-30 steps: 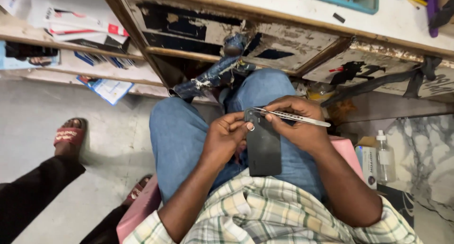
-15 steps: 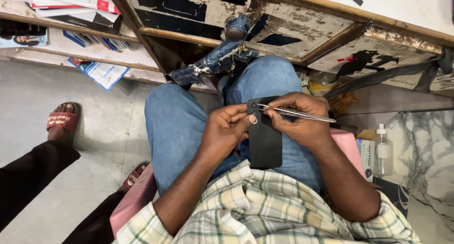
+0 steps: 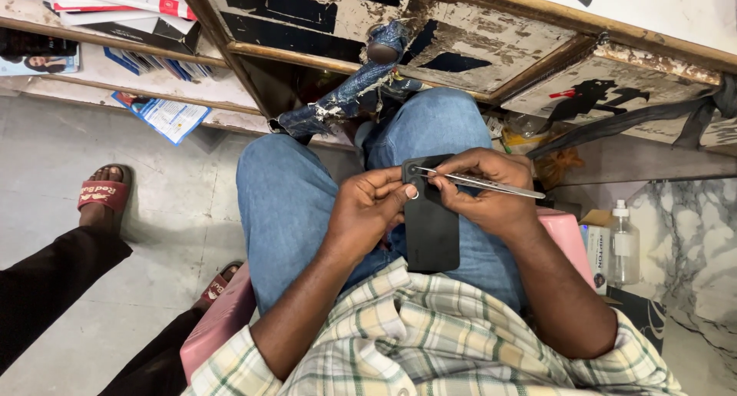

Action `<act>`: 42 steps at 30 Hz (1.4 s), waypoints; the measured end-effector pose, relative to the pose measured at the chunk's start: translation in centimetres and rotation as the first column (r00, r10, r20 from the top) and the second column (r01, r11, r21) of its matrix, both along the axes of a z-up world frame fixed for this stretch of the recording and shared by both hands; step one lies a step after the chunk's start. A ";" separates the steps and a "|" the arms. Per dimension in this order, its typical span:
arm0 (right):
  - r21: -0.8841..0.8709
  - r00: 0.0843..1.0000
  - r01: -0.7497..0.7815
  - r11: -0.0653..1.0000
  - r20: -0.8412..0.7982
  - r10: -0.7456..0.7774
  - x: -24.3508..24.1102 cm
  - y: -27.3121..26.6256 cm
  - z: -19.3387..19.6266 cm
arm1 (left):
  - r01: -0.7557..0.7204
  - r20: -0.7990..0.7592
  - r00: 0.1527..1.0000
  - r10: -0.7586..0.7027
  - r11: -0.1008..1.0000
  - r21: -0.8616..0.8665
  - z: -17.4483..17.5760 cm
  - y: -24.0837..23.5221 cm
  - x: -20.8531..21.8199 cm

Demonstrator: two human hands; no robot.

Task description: The person works on a disassembled smartphone, handling the internal frame and battery area. They then receive a small circular component and a black phone back cover, and proceed to attach the component to the camera area of the back cover using tweezers.

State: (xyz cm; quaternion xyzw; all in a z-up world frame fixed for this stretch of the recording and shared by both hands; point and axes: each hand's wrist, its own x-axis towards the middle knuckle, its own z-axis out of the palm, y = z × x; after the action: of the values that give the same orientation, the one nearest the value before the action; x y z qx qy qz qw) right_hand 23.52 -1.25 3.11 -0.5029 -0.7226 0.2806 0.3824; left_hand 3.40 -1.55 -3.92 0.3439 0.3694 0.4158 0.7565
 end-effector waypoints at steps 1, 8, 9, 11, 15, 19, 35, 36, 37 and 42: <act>-0.004 1.000 -0.002 1.000 0.002 0.002 0.0 0.0 0.0 | 0.001 -0.003 1.000 -0.001 1.000 0.002 0.1 0.0 0.0; -0.026 1.000 -0.019 0.999 -0.020 0.019 0.1 0.0 -0.1 | 0.000 -0.007 1.000 0.000 1.000 -0.003 0.3 0.0 0.0; -0.024 1.000 -0.020 1.000 -0.019 0.020 0.2 0.1 -0.1 | -0.002 -0.013 1.000 0.002 1.000 0.001 0.3 0.0 0.0; -0.019 1.000 -0.023 1.000 -0.020 0.023 0.2 0.1 -0.2 | -0.006 -0.026 1.000 0.006 1.000 0.008 0.3 0.0 0.0; -0.007 0.997 -0.042 0.999 -0.060 0.041 0.2 0.1 -0.6 | -0.007 -0.021 1.000 0.007 1.000 0.006 0.2 0.1 0.1; 0.021 0.996 -0.055 0.998 -0.064 0.056 0.3 0.1 -0.8 | -0.004 -0.028 1.000 0.004 1.000 0.011 0.0 0.1 0.0; 0.100 0.995 -0.053 0.994 -0.083 0.061 0.5 -0.1 -1.3 | -0.002 0.010 1.000 0.002 1.000 0.006 0.0 0.2 0.1; 0.094 0.996 -0.045 0.995 -0.067 0.052 0.5 -0.1 -1.3 | -0.004 0.011 1.000 0.004 1.000 0.008 -0.1 0.2 0.1; 0.088 0.998 -0.038 0.995 -0.051 0.043 0.5 -0.1 -1.2 | -0.006 0.012 1.000 0.006 1.000 0.011 -0.2 0.1 0.2; 0.063 0.999 -0.025 0.998 -0.024 0.027 0.4 0.0 -0.9 | -0.001 0.007 1.000 0.001 1.000 0.017 -0.3 0.1 0.1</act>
State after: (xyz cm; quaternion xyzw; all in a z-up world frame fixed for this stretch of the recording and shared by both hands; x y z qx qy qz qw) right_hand 23.92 -1.26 2.17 -0.4777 -0.7327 0.2690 0.4032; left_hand 3.48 -1.44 -4.18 0.3489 0.3635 0.4204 0.7546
